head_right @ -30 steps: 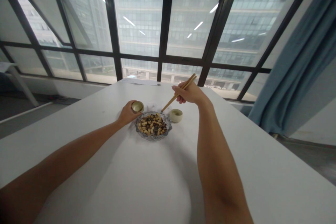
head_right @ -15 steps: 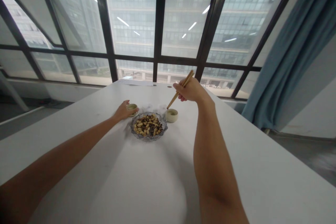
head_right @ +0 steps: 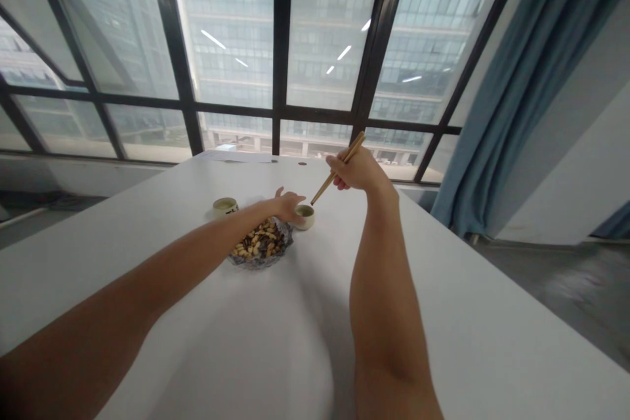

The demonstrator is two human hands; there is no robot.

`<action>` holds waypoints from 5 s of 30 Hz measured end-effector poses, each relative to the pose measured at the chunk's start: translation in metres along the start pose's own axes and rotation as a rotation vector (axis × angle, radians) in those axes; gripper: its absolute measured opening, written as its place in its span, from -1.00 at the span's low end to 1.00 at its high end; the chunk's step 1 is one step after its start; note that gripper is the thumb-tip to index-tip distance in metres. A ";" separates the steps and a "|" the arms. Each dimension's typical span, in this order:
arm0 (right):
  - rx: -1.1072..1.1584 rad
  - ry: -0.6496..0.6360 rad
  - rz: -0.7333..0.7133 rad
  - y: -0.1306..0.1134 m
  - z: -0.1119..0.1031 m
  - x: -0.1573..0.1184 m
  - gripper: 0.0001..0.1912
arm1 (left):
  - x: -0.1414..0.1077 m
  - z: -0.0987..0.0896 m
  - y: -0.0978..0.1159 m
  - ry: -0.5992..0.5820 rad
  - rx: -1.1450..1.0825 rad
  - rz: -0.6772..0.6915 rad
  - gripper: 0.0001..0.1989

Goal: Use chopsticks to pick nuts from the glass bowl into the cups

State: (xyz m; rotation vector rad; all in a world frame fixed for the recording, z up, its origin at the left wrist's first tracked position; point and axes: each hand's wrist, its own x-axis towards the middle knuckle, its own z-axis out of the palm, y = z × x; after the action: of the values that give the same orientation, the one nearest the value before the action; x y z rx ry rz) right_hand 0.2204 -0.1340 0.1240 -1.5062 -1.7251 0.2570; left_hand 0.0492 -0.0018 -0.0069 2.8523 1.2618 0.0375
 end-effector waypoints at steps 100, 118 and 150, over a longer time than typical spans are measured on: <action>0.232 -0.450 -0.158 -0.029 0.107 0.021 -0.64 | -0.129 0.072 -0.140 0.636 -0.587 -0.556 -0.22; 0.355 -0.437 -0.191 -0.018 0.102 0.028 -0.56 | -0.129 0.079 -0.149 0.705 -0.598 -0.505 -0.22; 0.409 -0.520 -0.100 -0.033 0.097 0.019 -0.63 | -0.137 0.076 -0.147 0.828 -0.413 -0.178 -0.37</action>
State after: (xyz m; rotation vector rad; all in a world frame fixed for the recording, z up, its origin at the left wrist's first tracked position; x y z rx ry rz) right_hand 0.1318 -0.0919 0.0901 -1.1041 -1.9801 0.9544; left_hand -0.1488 -0.0052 -0.0887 2.3814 1.3581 1.4012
